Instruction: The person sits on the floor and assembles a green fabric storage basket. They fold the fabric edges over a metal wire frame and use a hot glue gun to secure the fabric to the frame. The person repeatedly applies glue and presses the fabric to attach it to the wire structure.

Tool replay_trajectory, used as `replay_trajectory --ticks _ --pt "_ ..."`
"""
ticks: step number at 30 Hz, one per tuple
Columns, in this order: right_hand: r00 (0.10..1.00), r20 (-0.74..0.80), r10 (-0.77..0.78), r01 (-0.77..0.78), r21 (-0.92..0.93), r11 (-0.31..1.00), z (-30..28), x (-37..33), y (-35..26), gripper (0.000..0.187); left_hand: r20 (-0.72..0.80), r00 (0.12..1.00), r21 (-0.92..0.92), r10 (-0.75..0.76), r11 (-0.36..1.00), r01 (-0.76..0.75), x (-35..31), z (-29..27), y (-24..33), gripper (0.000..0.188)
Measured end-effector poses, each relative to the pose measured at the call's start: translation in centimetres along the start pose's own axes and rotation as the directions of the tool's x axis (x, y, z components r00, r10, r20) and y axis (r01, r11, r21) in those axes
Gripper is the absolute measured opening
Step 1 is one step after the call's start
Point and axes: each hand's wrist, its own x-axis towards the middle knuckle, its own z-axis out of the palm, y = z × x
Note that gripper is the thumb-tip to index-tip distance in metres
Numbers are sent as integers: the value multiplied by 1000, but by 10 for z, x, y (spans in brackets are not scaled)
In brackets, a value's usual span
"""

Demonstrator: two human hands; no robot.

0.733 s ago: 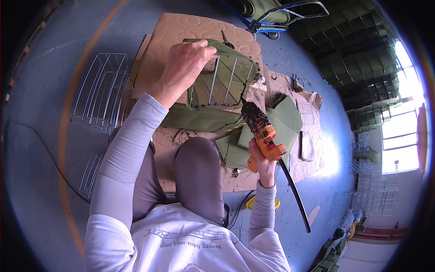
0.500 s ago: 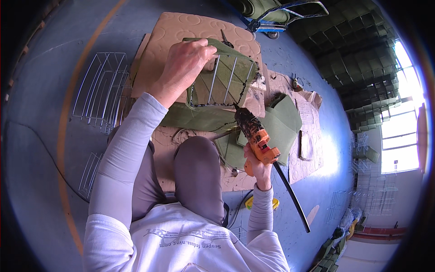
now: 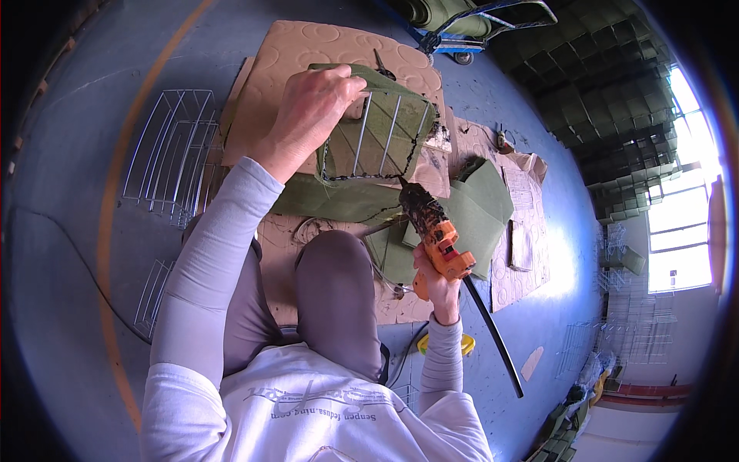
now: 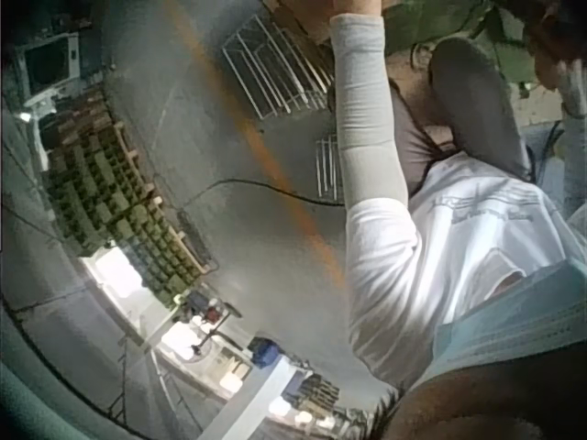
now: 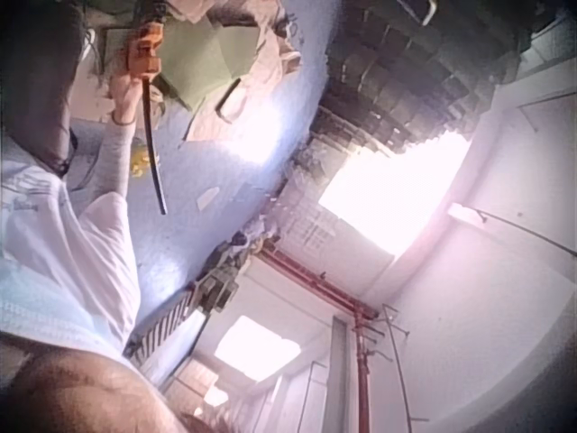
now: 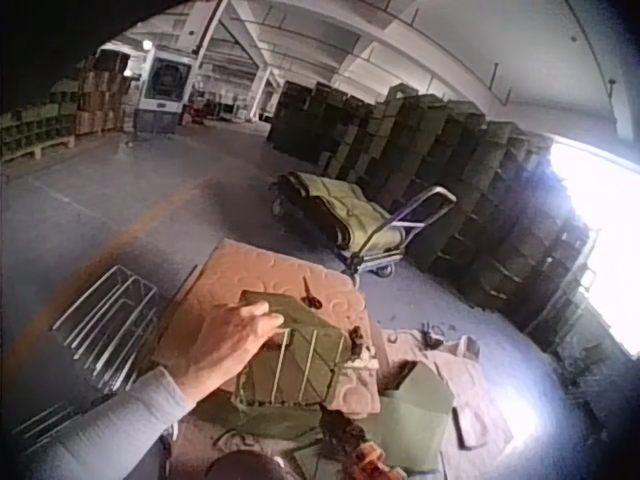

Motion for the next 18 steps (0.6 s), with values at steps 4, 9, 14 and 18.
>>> replay_trajectory --ticks 4,9,14,18 --pt "1000 0 16 -16 19 1000 -1 1 1 24 -3 1000 4 9 1000 -9 0 1 -1 15" --pt "998 37 -47 44 81 996 -1 0 3 24 -13 1000 -11 0 1000 -1 1 2 -2 14" --pt "984 -16 -179 171 388 906 5 4 0 32 8 1000 -16 -24 1000 24 0 -6 -5 16" --pt "979 -112 -168 202 545 814 -1 26 25 45 -30 998 -33 -50 998 49 0 -13 -14 18"
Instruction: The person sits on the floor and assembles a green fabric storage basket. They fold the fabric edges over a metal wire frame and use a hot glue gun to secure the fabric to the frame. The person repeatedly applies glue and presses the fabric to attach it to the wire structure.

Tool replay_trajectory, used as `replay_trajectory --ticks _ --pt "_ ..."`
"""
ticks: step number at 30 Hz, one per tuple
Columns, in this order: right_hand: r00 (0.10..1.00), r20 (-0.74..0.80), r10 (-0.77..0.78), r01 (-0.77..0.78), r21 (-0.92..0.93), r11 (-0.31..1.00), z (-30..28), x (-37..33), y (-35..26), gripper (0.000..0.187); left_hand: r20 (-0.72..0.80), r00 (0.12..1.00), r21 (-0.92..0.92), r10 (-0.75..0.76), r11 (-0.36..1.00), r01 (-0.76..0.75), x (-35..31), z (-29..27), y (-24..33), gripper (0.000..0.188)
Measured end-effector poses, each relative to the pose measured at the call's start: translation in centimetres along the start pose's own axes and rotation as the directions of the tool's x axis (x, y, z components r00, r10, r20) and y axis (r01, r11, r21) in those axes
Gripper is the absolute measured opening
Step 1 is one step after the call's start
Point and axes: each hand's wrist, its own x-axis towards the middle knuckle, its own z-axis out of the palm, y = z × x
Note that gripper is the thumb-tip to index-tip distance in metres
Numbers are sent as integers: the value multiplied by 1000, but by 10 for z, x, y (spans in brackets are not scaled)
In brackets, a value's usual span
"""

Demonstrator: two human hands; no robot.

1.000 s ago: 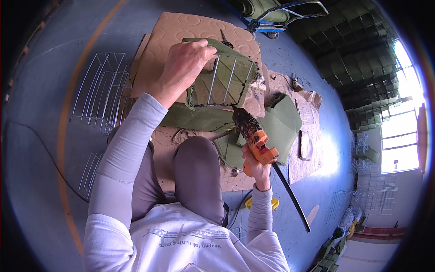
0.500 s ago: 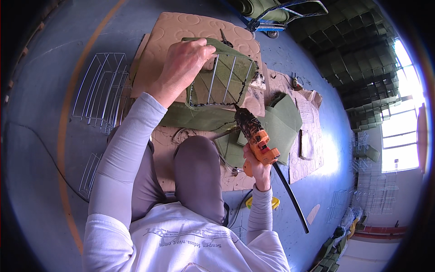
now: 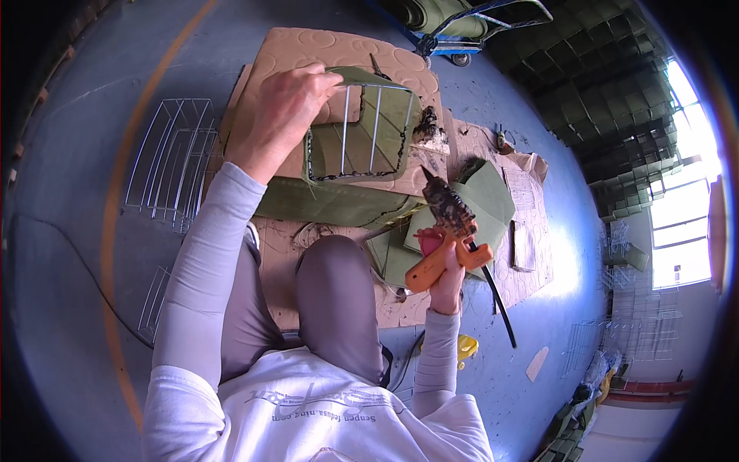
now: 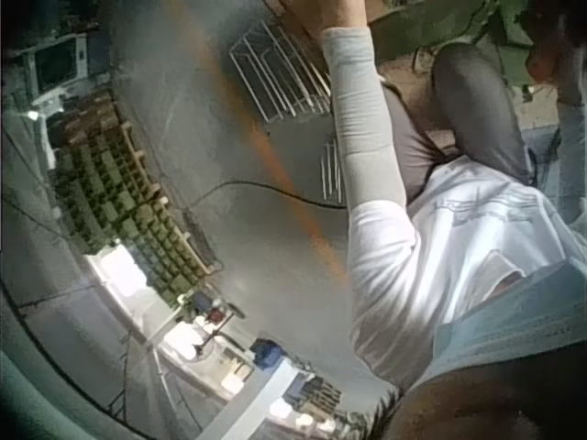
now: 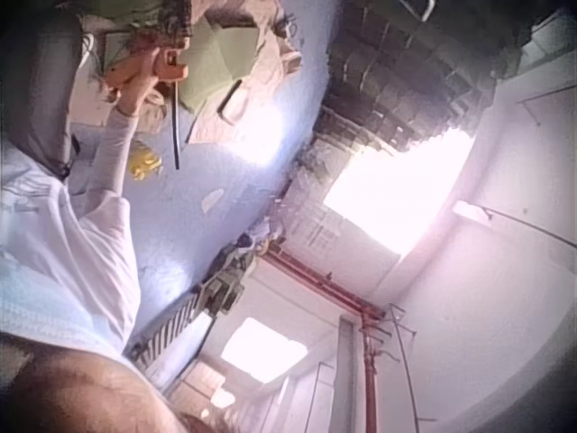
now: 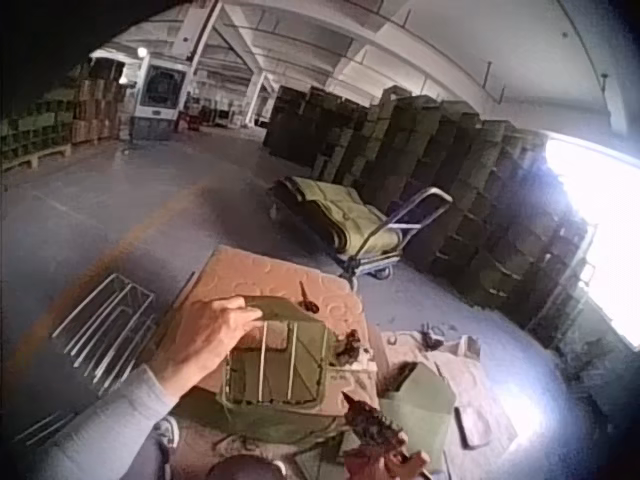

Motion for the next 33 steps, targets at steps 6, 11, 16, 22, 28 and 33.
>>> replay_trajectory --ticks 6,11,16,22,28,33 --pt "981 -98 166 -142 214 967 -2 48 36 46 -19 997 -19 -78 997 78 0 -12 -7 19" --pt "931 -108 350 -255 494 831 14 101 84 36 -20 994 -4 -104 995 104 -2 -17 -13 18" --pt "946 -48 319 -234 580 780 21 148 121 39 -38 992 -29 -117 993 116 -1 -14 -11 18" --pt "971 -124 202 -94 584 807 28 129 103 36 -44 994 -34 -97 995 96 -5 -19 -10 17" --pt "981 194 6 -73 344 936 -15 39 36 48 21 998 -19 -60 998 60 -8 -13 4 19" --pt "969 217 116 -73 -197 978 -9 -10 -6 54 57 998 49 -22 999 19 -11 -1 16 18"
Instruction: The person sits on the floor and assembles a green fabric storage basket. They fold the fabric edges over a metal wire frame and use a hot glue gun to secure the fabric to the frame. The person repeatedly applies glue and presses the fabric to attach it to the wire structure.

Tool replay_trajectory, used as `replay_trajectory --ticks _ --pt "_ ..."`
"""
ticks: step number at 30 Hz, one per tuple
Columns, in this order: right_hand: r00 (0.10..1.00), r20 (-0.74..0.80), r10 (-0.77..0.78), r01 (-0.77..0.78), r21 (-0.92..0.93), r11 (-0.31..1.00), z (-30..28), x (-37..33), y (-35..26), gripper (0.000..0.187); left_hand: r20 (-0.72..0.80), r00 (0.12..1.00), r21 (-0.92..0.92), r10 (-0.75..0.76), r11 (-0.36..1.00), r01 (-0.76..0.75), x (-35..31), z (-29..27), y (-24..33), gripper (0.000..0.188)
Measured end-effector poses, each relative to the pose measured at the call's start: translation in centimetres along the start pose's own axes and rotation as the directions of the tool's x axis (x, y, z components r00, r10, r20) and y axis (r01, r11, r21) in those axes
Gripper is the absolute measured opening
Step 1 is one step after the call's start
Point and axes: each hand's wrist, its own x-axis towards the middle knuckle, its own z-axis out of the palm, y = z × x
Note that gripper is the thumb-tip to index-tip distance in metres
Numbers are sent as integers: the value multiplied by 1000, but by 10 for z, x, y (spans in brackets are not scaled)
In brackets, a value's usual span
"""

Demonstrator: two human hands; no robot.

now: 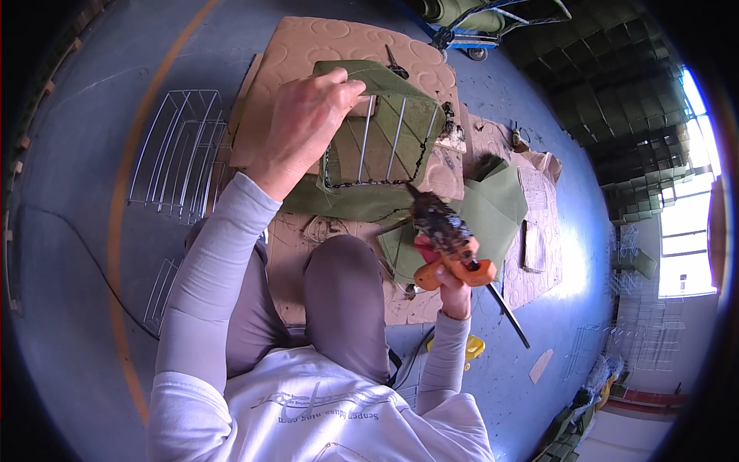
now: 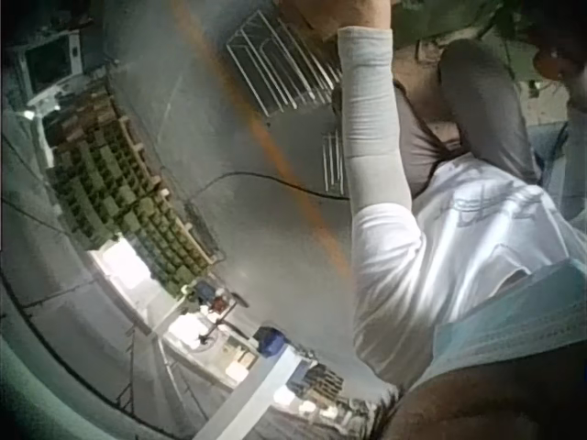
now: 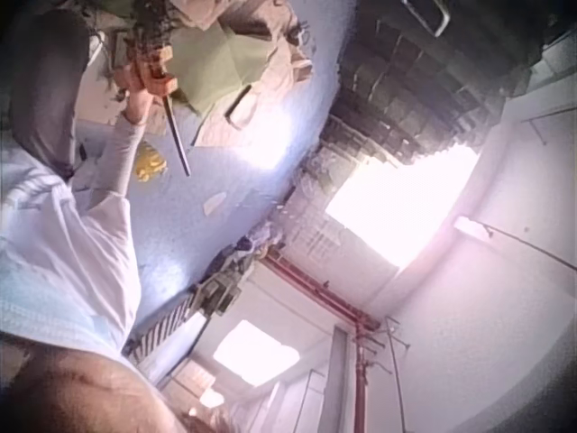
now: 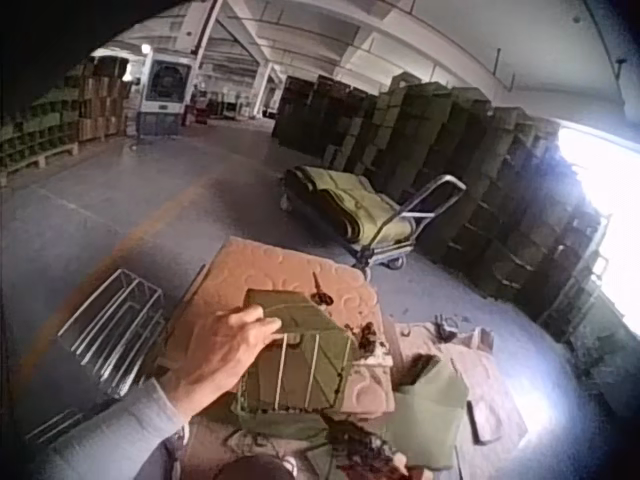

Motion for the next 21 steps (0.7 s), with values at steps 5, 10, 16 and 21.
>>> replay_trajectory --ticks 5,10,16,21 --pt "1000 19 12 -9 -139 990 27 -2 -14 35 -36 998 -33 49 998 -50 -1 8 11 11" --pt "997 26 66 -61 -150 987 34 -3 -9 38 -66 996 -28 66 997 -68 1 12 11 9" --pt "996 34 85 -76 -214 974 31 -4 4 41 -42 998 -32 36 999 -37 0 12 9 11" --pt "989 20 145 -139 -167 976 42 -3 -8 46 -19 1000 -19 25 1000 -25 0 9 8 17"
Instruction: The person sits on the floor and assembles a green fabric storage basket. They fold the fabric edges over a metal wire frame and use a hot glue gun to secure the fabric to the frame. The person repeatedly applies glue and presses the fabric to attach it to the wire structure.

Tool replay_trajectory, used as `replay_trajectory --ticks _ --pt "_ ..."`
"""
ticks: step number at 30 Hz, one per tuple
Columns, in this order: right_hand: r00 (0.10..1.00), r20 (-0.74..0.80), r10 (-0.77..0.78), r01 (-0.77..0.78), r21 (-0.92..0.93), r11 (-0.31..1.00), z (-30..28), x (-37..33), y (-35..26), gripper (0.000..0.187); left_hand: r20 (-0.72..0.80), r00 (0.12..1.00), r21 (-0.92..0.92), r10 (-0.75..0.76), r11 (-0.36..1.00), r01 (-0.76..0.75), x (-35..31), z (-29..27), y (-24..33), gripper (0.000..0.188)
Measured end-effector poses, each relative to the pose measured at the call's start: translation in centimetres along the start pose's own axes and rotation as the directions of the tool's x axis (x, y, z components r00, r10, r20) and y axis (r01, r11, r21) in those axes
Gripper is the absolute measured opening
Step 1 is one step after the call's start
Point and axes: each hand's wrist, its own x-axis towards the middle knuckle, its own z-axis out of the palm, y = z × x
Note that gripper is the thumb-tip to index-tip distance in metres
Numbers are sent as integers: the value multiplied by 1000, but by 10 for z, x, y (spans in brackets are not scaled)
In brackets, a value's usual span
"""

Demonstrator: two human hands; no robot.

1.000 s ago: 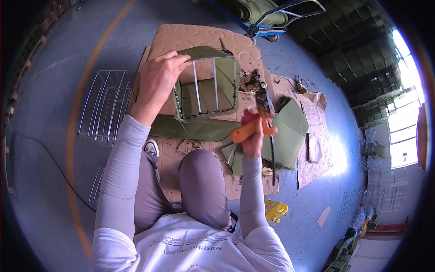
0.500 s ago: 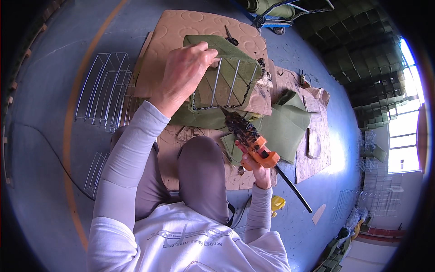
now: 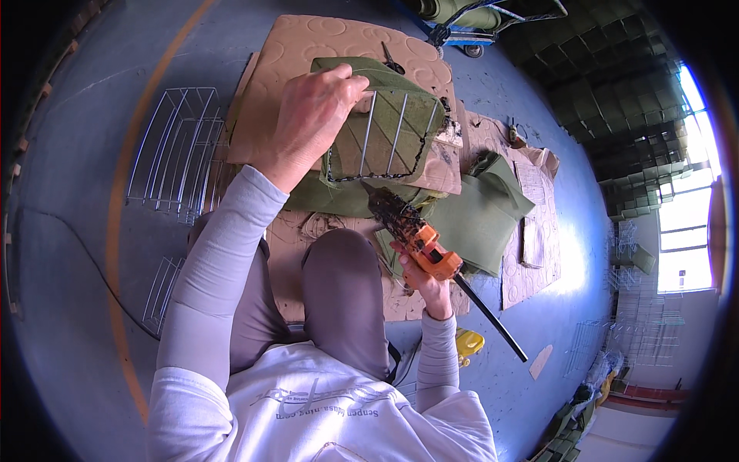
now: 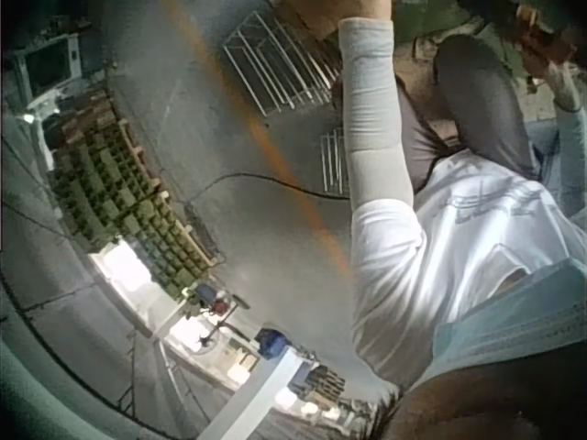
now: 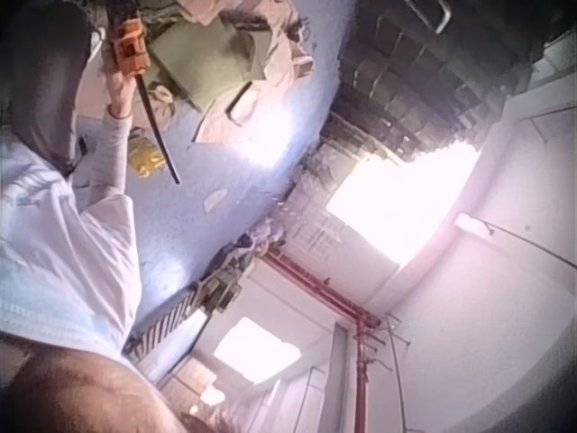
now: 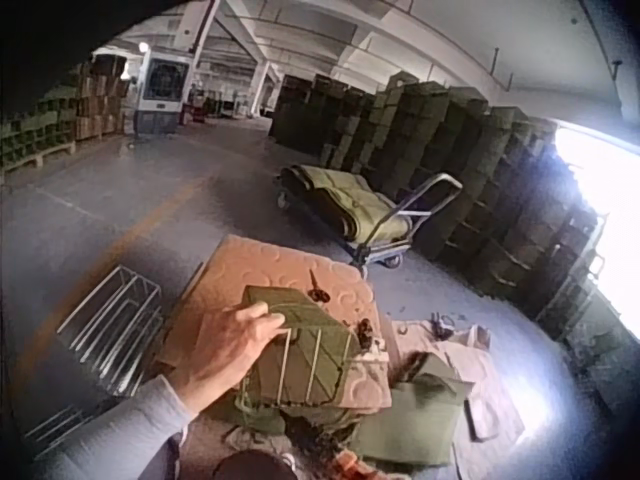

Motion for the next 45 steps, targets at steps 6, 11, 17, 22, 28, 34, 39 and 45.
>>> replay_trajectory --ticks 6,11,17,22,28,34,39,45 --pt "998 -21 -57 55 -64 996 -4 -1 9 39 -19 1000 -16 2 1000 -2 0 2 -2 16" --pt "991 -61 -118 114 -69 991 1 2 12 29 -13 1000 -20 -2 1000 2 1 3 -2 16" --pt "993 -64 -99 93 -86 992 2 2 14 29 -13 1000 -8 0 1000 0 1 2 -2 17" --pt "987 -75 -140 130 -115 985 6 2 15 27 -8 1000 -12 -12 1000 12 2 0 -2 17" --pt "981 -114 -159 147 -110 983 3 1 22 27 -12 1000 -6 -16 1000 16 0 -1 -3 17" --pt "983 -138 -121 113 -66 991 3 1 20 25 15 1000 5 -20 1000 20 3 -3 0 17" --pt "989 -126 -78 78 -3 997 9 -1 15 25 3 1000 4 -25 1000 25 3 -2 -3 18" --pt "987 -147 -63 65 13 998 9 -1 14 26 -14 1000 -4 -19 1000 19 2 1 -3 18"
